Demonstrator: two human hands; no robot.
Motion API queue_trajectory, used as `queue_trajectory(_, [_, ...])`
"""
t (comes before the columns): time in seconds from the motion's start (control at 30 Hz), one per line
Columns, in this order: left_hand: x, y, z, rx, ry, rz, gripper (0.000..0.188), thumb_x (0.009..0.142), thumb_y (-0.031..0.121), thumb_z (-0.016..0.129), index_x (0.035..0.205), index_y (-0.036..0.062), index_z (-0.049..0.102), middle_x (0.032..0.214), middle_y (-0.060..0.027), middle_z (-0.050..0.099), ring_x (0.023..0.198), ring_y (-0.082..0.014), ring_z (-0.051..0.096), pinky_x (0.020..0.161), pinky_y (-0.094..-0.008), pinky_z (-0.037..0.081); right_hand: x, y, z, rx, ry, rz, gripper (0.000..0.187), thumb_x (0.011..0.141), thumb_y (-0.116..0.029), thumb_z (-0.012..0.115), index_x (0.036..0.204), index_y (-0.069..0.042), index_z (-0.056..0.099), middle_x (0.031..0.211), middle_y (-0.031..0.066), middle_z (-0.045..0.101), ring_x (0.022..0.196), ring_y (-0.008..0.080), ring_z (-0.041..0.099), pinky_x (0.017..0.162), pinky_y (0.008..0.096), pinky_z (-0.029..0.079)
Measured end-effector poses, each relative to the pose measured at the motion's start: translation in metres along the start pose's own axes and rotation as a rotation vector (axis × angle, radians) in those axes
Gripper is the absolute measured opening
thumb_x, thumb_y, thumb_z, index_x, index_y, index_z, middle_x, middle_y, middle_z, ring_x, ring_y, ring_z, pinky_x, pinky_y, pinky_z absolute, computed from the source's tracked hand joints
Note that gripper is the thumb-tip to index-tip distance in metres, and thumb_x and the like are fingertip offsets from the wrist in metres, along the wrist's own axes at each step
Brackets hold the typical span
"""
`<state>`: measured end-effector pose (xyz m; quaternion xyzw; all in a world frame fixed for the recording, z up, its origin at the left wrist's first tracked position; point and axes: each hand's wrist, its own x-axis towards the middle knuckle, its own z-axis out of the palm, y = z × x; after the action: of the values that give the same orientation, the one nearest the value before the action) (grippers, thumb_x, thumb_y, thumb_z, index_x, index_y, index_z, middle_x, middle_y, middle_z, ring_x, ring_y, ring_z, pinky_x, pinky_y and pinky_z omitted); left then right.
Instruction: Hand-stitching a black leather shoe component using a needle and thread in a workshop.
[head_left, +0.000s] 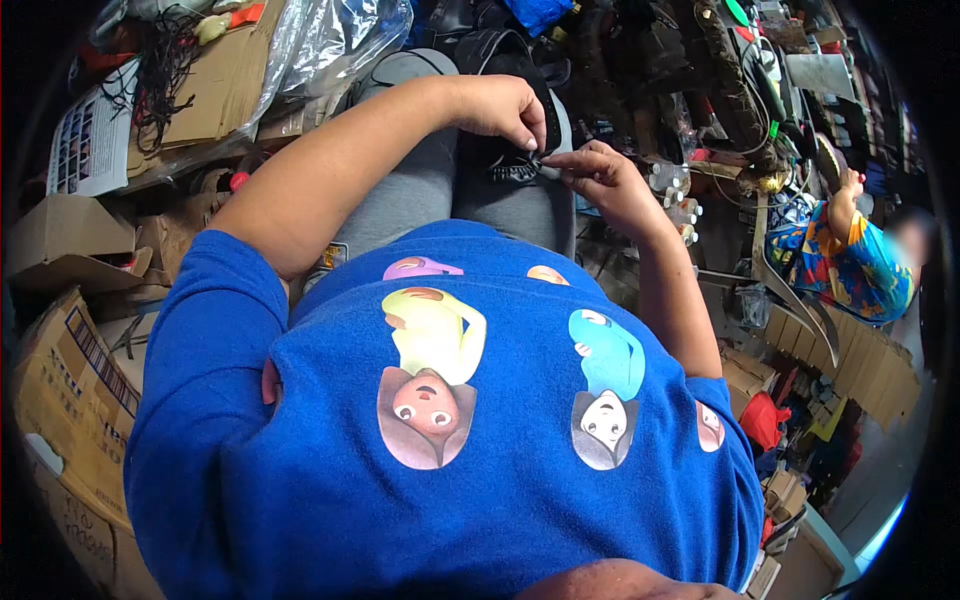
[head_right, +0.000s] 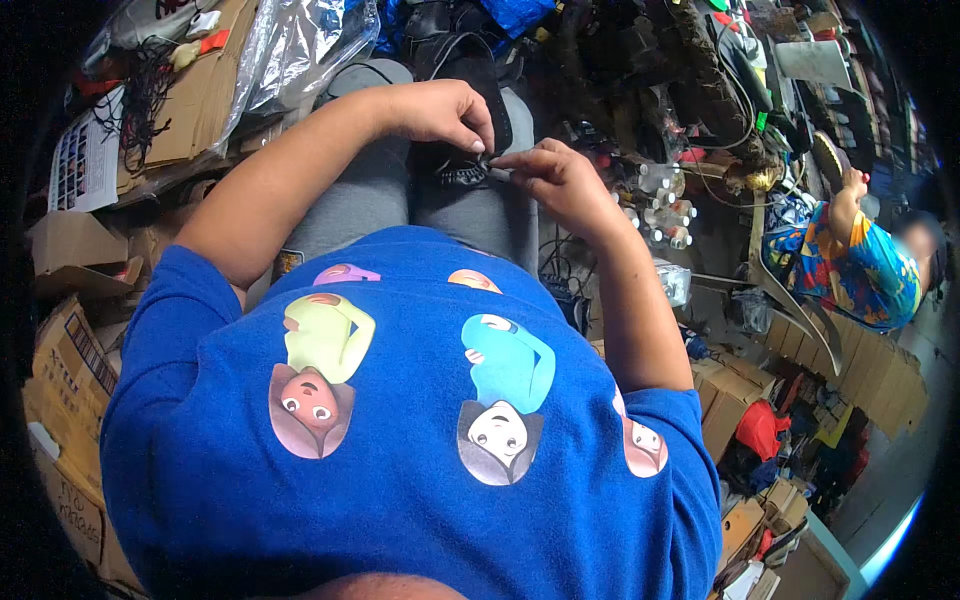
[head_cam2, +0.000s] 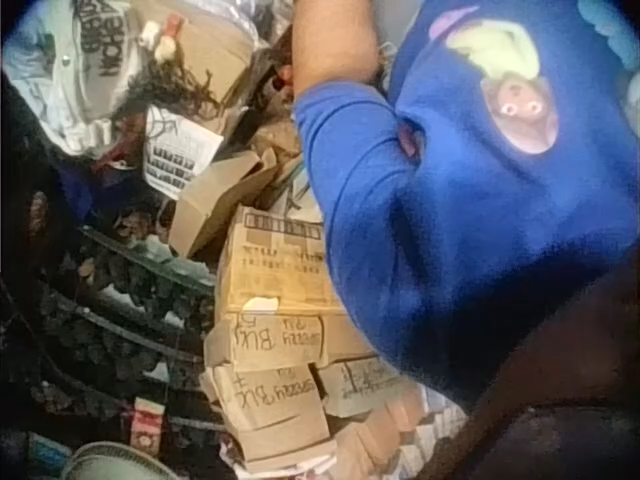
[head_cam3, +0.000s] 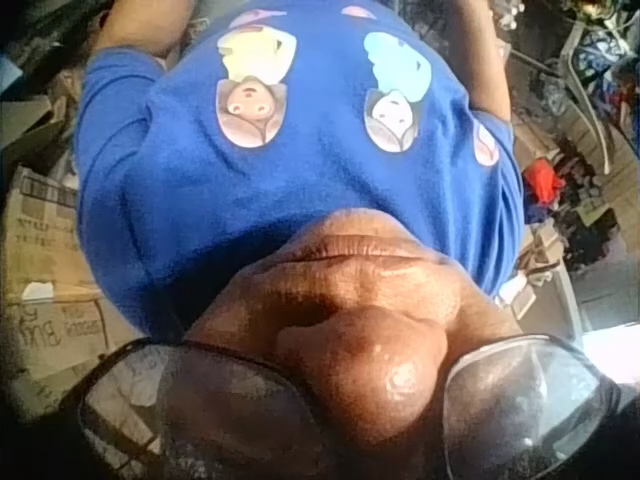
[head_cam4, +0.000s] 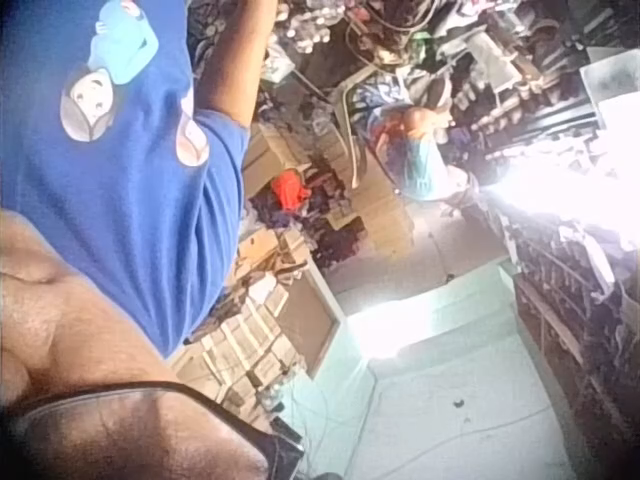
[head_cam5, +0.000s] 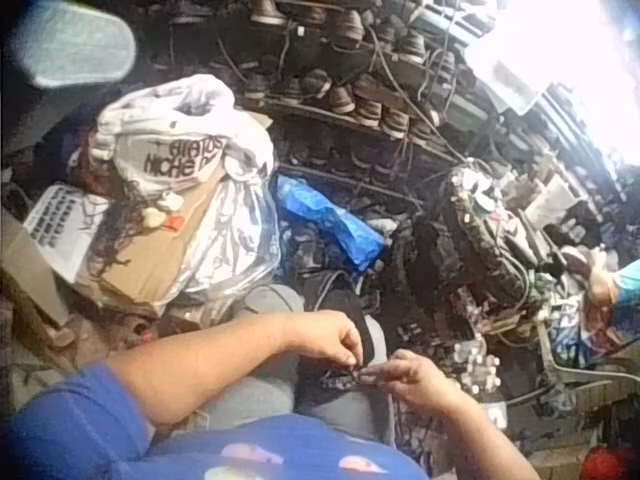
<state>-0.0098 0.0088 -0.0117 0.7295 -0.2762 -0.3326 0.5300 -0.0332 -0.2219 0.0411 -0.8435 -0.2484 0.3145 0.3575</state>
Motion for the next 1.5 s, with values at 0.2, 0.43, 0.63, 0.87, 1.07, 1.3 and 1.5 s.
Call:
queue_trajectory(0.2, [-0.001,0.003,-0.001,-0.047,-0.025,0.025,0.03,0.072,0.001,0.057,0.1,-0.0002,0.068,0.093,-0.0088,0.069,0.088,-0.0154,0.062,0.085,-0.0274,0.047,-0.01,-0.021,0.008,-0.15,0.073,0.03,0.031,0.079,0.0,0.06,0.106,-0.013,0.069,0.079,0.0052,0.048,0.071,0.0139,0.052,0.065,0.0281,0.044])
queue_trajectory(0.43, [0.0,0.004,-0.001,-0.026,-0.015,-0.011,0.031,0.071,0.0,0.057,0.1,-0.0002,0.068,0.092,-0.0079,0.069,0.087,-0.0147,0.062,0.084,-0.0269,0.046,-0.014,-0.02,0.007,-0.139,0.11,0.032,0.033,0.077,0.002,0.06,0.105,-0.013,0.069,0.079,0.0063,0.048,0.07,0.0166,0.053,0.066,0.0293,0.044])
queue_trajectory(0.63, [0.0,0.008,-0.001,-0.038,-0.027,-0.027,0.03,0.072,0.0,0.058,0.1,-0.0005,0.068,0.093,-0.0076,0.069,0.086,-0.0147,0.063,0.084,-0.0269,0.047,-0.01,-0.019,0.011,-0.147,0.117,0.032,0.031,0.077,0.001,0.06,0.104,-0.012,0.069,0.078,0.007,0.049,0.07,0.0167,0.054,0.066,0.0299,0.045])
queue_trajectory(0.87, [0.002,0.004,0.001,0.011,-0.016,-0.014,0.024,0.076,0.004,0.062,0.099,0.0013,0.068,0.091,-0.0083,0.069,0.087,-0.0155,0.063,0.083,-0.0278,0.048,0.001,-0.021,0.003,-0.186,0.048,0.023,0.03,0.078,0.002,0.059,0.102,-0.012,0.07,0.079,0.0045,0.05,0.073,0.0144,0.054,0.068,0.0281,0.044])
queue_trajectory(1.07, [0.001,-0.002,-0.001,0.122,-0.013,0.093,0.022,0.076,0.01,0.067,0.098,0.0066,0.069,0.091,-0.009,0.061,0.092,-0.0209,0.058,0.084,-0.0307,0.046,0.014,0.021,-0.006,0.108,-0.075,0.058,0.033,0.078,0.008,0.054,0.101,-0.009,0.07,0.085,-0.0008,0.051,0.083,0.0102,0.053,0.078,0.0249,0.045])
queue_trajectory(1.3, [0.0,-0.009,-0.003,0.113,-0.015,0.112,0.02,0.079,0.015,0.064,0.097,0.0087,0.07,0.091,-0.0086,0.06,0.093,-0.022,0.057,0.083,-0.0328,0.045,0.009,-0.012,-0.007,-0.155,-0.032,0.002,0.029,0.077,0.003,0.059,0.101,-0.011,0.07,0.083,0.0035,0.055,0.079,0.0124,0.055,0.072,0.0263,0.045])
queue_trajectory(1.5, [-0.001,-0.013,0.005,0.061,0.128,0.127,0.018,0.081,0.019,0.062,0.094,0.0087,0.07,0.088,-0.0079,0.06,0.089,-0.0211,0.057,0.081,-0.0331,0.046,0.0,-0.016,0.002,-0.084,0.036,0.021,0.028,0.076,-0.001,0.064,0.102,-0.01,0.069,0.083,0.0053,0.054,0.076,0.0123,0.055,0.067,0.0271,0.045])
